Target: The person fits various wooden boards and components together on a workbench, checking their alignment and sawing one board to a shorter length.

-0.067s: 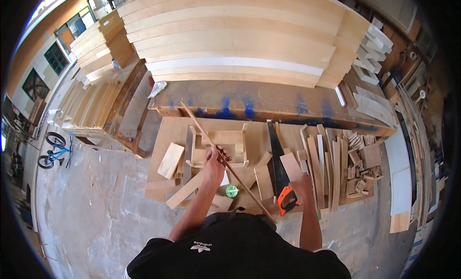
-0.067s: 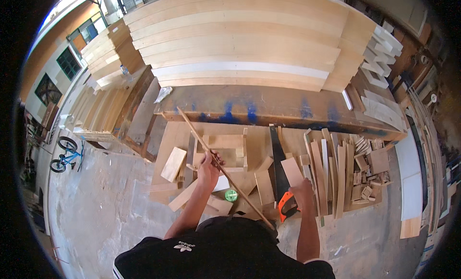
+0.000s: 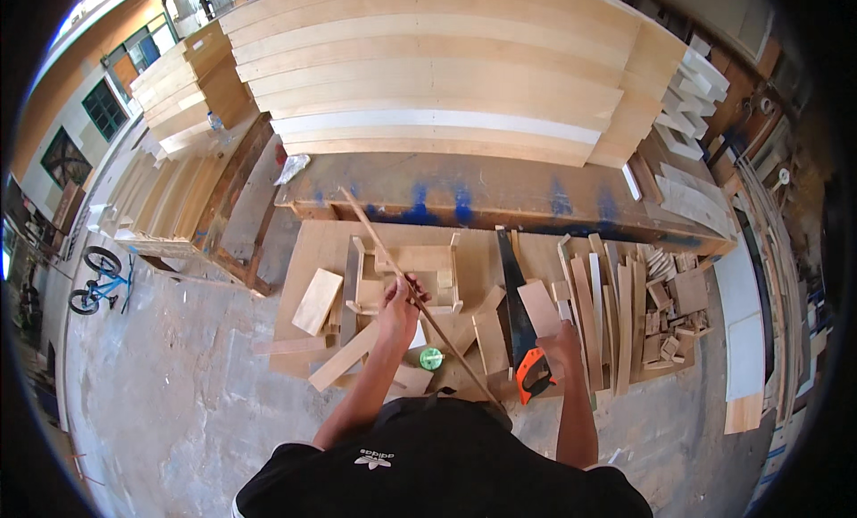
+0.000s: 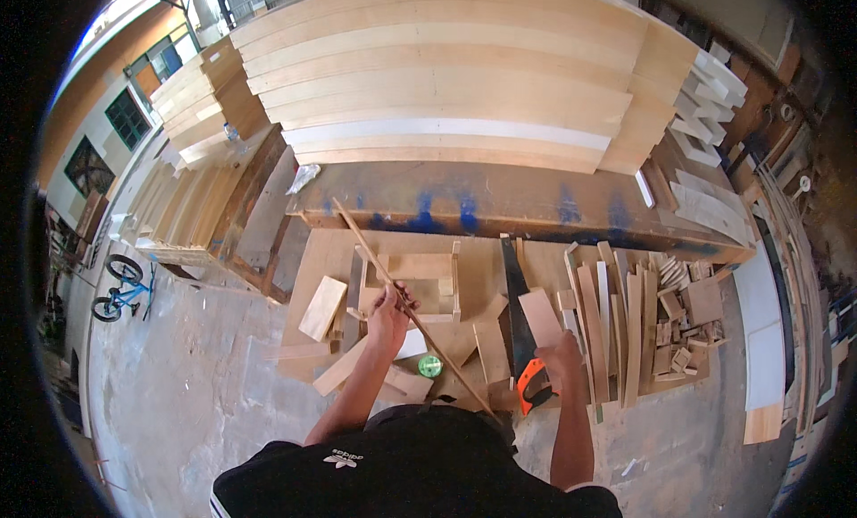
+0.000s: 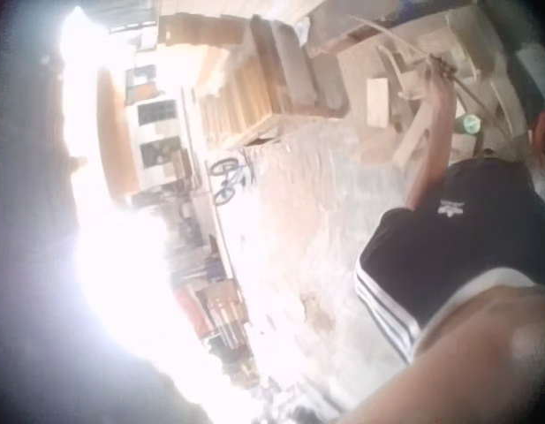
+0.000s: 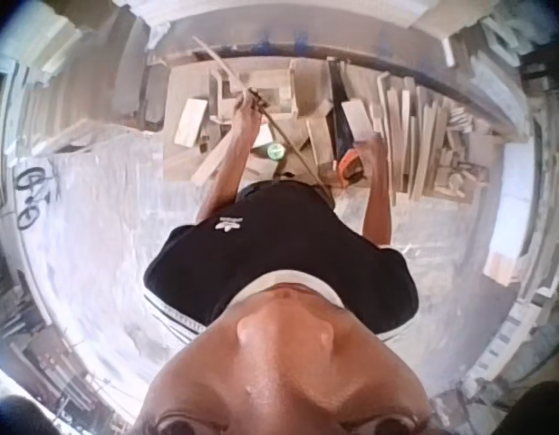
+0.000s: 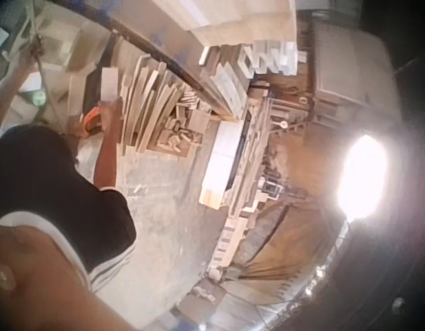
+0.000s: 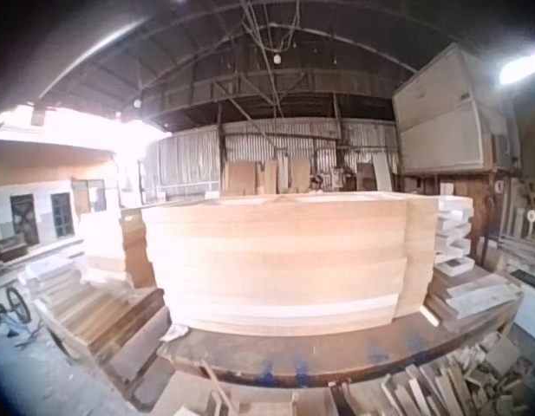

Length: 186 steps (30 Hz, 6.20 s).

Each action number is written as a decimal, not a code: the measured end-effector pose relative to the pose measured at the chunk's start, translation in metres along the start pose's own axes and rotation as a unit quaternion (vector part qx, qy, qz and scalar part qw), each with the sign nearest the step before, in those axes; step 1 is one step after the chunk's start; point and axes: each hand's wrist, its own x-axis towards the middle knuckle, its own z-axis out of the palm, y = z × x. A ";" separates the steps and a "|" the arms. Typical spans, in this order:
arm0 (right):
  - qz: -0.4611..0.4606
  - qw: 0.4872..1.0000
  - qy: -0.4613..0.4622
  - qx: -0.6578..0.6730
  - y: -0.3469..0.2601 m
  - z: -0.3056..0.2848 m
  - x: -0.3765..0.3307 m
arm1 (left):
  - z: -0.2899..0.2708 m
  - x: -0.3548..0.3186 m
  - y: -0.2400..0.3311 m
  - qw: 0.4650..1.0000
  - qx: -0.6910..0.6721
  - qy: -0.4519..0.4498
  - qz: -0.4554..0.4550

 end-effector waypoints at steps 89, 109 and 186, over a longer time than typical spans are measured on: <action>-0.365 0.854 -0.098 0.359 -0.267 -0.062 -0.113 | 0.046 -0.041 0.068 0.966 0.198 -0.165 0.014; -0.375 0.895 -0.188 0.151 -0.260 -0.003 -0.078 | -0.042 -0.019 0.003 0.971 0.170 -0.135 -0.096; -0.466 0.826 -0.174 -0.266 -0.138 0.219 0.006 | -0.231 0.005 -0.029 0.959 0.135 -0.030 -0.247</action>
